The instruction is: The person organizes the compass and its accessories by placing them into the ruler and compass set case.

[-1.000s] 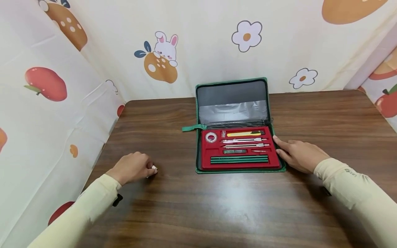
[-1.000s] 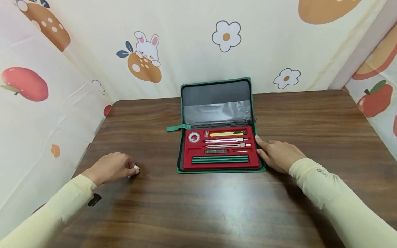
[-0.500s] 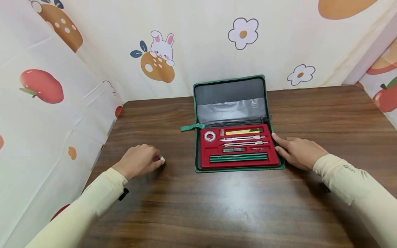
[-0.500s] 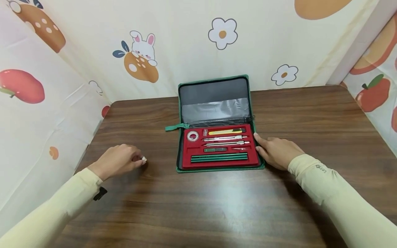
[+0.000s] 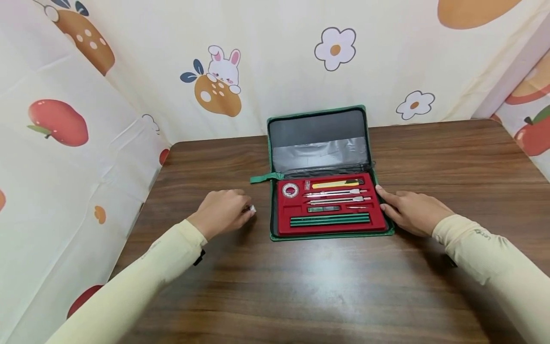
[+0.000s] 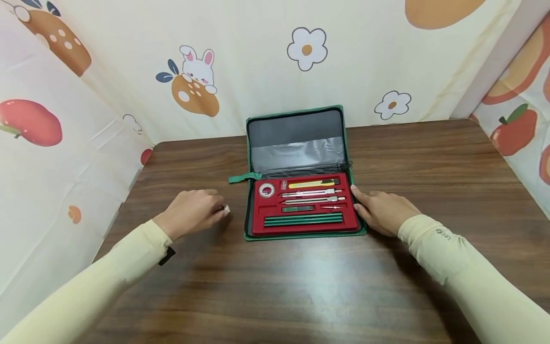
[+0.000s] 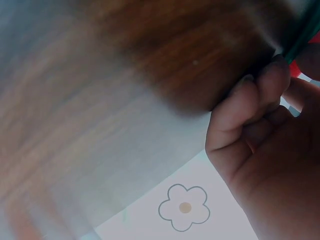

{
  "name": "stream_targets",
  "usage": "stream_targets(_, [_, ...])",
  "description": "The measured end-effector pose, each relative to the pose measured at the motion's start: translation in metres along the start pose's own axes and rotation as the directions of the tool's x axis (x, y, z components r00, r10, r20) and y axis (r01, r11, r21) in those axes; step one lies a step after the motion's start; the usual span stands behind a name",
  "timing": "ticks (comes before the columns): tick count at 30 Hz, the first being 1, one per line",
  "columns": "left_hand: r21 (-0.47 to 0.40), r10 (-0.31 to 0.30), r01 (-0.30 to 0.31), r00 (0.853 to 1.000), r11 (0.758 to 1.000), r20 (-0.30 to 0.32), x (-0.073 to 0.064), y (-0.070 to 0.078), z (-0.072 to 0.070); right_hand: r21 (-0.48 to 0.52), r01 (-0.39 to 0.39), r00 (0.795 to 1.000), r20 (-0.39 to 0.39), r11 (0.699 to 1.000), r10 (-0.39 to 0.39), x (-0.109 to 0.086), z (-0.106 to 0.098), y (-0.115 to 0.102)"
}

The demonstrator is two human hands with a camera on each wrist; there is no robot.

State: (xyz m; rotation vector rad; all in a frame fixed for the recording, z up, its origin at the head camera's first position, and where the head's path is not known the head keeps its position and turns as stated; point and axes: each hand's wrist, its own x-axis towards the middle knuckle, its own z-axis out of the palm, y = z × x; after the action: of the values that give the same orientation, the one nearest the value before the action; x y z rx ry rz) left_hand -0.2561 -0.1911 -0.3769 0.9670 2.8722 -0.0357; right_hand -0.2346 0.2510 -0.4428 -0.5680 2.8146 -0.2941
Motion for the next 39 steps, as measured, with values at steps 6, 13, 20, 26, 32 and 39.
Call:
stream_targets(6, [-0.007, 0.047, -0.047, 0.998, 0.999, -0.03, 0.018, 0.015, -0.002, 0.0, -0.008, 1.0, 0.004, 1.0, 0.008, -0.001, -0.002, -0.001])
stream_targets(13, [0.035, 0.109, -0.107, 0.993, 0.994, -0.04, 0.034, 0.03, 0.0, 0.002, -0.019, 1.0, 0.012, 1.0, 0.019, 0.0, -0.002, -0.003])
stream_targets(20, [0.053, 0.124, -0.124, 0.992, 0.991, 0.0, 0.047, 0.047, 0.007, 0.007, -0.02, 1.0, 0.011, 1.0, 0.02, -0.001, -0.001, -0.003])
stream_targets(26, [0.04, 0.115, -0.118, 0.991, 0.992, 0.068, 0.06, 0.059, 0.012, 0.01, -0.016, 1.0, -0.006, 1.0, 0.016, -0.001, 0.0, -0.003])
stream_targets(32, [0.052, 0.105, -0.11, 0.99, 0.993, 0.094, 0.067, 0.065, 0.014, 0.01, -0.014, 1.0, -0.011, 1.0, 0.014, -0.002, -0.001, -0.002])
stream_targets(39, [0.069, 0.122, -0.127, 0.989, 0.989, 0.078, 0.07, 0.067, 0.016, 0.003, -0.004, 1.0, -0.018, 1.0, 0.005, -0.002, 0.0, 0.001])
